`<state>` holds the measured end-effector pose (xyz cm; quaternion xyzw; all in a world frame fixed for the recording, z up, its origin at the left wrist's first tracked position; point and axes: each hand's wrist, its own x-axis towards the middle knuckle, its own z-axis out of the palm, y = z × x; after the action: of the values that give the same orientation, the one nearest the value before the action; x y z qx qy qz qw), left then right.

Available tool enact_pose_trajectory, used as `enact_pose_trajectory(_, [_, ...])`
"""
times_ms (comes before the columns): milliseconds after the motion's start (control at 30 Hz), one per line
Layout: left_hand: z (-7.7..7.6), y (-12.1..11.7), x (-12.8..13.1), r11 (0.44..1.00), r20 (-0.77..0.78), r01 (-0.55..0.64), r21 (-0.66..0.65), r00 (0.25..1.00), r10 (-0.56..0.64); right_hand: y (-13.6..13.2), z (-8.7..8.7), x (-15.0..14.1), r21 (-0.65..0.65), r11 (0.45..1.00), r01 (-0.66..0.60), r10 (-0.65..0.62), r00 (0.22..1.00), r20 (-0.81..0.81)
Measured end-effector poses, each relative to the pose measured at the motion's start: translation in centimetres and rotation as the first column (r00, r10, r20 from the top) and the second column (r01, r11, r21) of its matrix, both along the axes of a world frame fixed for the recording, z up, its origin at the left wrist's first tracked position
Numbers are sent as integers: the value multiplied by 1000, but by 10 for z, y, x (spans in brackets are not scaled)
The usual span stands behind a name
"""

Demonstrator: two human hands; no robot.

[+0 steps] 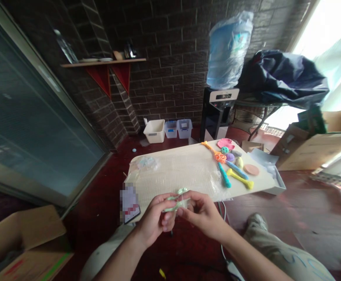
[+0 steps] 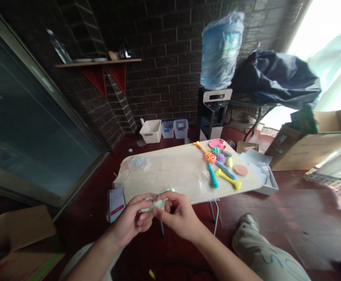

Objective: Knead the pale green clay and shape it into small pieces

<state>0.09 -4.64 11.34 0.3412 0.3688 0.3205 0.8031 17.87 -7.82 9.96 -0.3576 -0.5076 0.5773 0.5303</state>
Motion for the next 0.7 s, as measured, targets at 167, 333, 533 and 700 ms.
enact_pose_trajectory(167, [-1,-15,-6,999,23,-32,-10,999,32,-19,-9,-13,-98,993,-58,48,993,-107])
enact_pose_trajectory(333, [2,-28,-13,999,28,-47,4,998,47,-35,-2,-22,-15,1000,-4,3,1000,-30])
enact_pose_trajectory(533, [15,-47,-30,966,-3,-3,258,1000,4,-54,15,-14,430,902,43,-260,850,459])
enact_pose_trajectory(700, [25,-62,-46,876,-182,82,475,983,7,-70,21,-14,537,839,85,-393,777,492])
